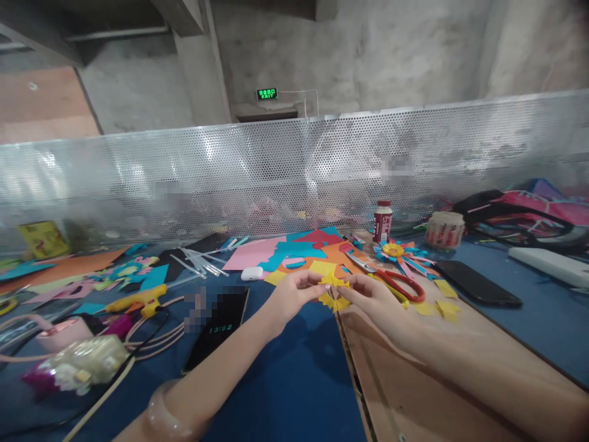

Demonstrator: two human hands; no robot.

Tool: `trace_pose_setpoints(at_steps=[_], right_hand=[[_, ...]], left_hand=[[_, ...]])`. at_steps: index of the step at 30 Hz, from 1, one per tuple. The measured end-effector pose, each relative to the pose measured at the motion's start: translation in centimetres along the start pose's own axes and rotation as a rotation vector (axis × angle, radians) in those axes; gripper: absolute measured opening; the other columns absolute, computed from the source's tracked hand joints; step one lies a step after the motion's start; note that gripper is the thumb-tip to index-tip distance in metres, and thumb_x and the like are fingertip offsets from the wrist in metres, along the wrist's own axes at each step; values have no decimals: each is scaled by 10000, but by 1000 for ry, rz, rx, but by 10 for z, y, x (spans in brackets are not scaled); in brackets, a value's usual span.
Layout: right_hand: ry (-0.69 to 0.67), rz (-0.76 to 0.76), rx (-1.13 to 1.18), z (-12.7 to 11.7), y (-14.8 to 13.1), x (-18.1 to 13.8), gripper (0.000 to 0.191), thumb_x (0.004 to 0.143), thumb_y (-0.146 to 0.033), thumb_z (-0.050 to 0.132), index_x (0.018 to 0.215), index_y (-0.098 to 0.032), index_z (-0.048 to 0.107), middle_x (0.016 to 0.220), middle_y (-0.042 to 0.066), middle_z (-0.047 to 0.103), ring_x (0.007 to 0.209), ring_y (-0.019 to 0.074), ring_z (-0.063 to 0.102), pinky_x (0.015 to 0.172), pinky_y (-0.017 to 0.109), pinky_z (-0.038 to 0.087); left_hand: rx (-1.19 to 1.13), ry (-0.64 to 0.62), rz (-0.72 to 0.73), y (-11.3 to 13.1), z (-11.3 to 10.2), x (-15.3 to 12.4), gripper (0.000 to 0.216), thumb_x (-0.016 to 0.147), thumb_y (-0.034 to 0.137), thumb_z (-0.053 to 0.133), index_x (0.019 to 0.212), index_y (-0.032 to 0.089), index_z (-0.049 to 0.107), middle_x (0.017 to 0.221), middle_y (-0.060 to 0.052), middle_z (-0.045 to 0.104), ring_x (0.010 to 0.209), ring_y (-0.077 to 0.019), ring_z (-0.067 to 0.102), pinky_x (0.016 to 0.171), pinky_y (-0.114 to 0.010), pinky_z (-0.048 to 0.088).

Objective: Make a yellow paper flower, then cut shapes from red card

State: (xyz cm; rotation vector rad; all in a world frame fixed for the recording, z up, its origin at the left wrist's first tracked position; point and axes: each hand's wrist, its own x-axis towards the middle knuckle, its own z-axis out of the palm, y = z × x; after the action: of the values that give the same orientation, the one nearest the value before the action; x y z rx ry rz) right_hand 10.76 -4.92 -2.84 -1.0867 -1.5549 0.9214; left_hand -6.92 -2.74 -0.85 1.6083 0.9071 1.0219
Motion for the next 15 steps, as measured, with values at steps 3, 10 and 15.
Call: trace_pose_setpoints(at_steps=[3, 10, 15], right_hand=[[97, -29, -59, 2, -3, 4, 265, 762, -412, 527, 894, -183, 539, 893, 45, 605, 817, 189, 579, 710, 315, 446], [193, -599, -487, 72, -63, 65, 219, 756, -196, 482, 945, -152, 583, 1006, 100, 597, 1005, 228, 488, 887, 376, 372], [-569, -508, -673, 220, -110, 122, 264, 770, -296, 473, 768, -96, 646, 868, 135, 667, 793, 234, 605, 648, 295, 462]], left_hand=[[-17, 56, -32, -2, -2, 3, 262, 671, 335, 662, 851, 148, 630, 872, -53, 639, 804, -147, 581, 730, -281, 463], [-235, 186, -111, -14, -17, 10, 247, 691, 289, 639, 897, 155, 613, 970, -79, 640, 848, -171, 593, 670, -263, 481], [-326, 214, -227, -21, -27, 20, 178, 680, 239, 642, 843, 170, 618, 890, -58, 660, 786, -172, 609, 676, -276, 493]])
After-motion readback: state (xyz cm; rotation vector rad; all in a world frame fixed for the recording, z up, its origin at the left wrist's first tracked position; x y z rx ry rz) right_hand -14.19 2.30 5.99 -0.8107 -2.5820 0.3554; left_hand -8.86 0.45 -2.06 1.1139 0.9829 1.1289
